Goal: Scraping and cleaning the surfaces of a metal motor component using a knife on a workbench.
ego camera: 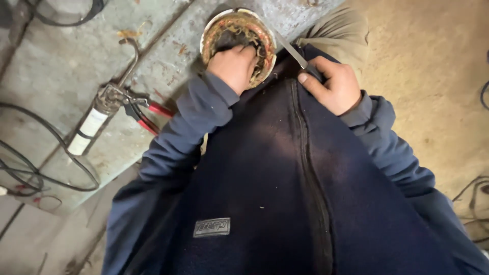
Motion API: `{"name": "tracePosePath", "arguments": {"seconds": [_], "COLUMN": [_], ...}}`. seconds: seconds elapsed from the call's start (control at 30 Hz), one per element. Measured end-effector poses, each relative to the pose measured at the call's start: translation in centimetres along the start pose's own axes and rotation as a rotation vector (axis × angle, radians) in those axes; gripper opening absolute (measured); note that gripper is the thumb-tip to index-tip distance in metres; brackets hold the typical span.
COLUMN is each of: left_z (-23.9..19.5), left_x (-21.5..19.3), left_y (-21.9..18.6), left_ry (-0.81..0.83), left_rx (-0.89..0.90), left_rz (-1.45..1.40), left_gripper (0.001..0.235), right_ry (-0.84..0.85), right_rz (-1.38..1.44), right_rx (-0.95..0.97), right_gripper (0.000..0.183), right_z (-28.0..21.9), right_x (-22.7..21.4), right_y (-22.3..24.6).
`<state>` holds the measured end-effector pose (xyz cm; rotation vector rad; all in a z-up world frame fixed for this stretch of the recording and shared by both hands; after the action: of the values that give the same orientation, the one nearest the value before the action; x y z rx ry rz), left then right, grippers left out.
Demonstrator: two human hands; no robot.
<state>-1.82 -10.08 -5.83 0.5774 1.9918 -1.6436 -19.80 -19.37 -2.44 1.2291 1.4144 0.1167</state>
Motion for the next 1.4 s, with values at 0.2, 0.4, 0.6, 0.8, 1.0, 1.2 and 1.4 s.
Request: {"name": "tracePosePath", "arguments": {"seconds": [0.2,0.4,0.6,0.8,1.0,1.2,1.4], "left_z": [1.0,-0.5,0.1,-0.3,-0.7,-1.2,-1.3], "left_x": [0.9,-5.1,-3.9,-3.7,-3.6,-3.0,-3.7], "left_y": [1.6,-3.3,-5.5,-5.0,-6.5,-4.5,-3.8], "left_ry": [0.071,-0.054,-0.051,-0.029,-0.086,-0.225,-0.281], "left_rx": [-0.132,-0.02,0.008,0.017,0.114,-0.054,-0.106], "left_rz": [0.189,-0.005,-0.086,-0.022,0.049,-0.129,-0.155], "left_gripper": [0.02,0.02,0.027,0.019,0.016,0.018,0.02], "right_ry": [-0.014,-0.025,0.0,-0.013,-0.033,-0.034,-0.07], "right_rz": [0.015,0.021,-0.007,0.005,-0.012,-0.015,0.016], "right_rx": [0.008,-0.019,-0.02,-0.011,-0.034,-0.015,-0.056], "right_gripper": [0.024,0.023,0.023,0.024,0.025,0.025,0.024], "right_z": [-0.2,-0.9,-0.9,-1.1,-1.1,-1.4,-1.3], "right_x": [-0.1,-0.4,-0.1,0.0,0.0,0.0,-0.7], "right_y": [-0.2,-0.2,-0.1,-0.5,-0.4,-0.6,-0.1]}}
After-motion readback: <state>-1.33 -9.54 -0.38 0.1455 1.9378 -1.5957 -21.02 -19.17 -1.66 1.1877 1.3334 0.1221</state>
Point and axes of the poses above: each hand's wrist, its own z-axis towards the middle knuckle, its own x-axis out of the palm, y = z × x, the point moved 10 cm from there along z, towards the middle knuckle, and after that the axes turned 11 degrees about -z, right-handed, at the moved point
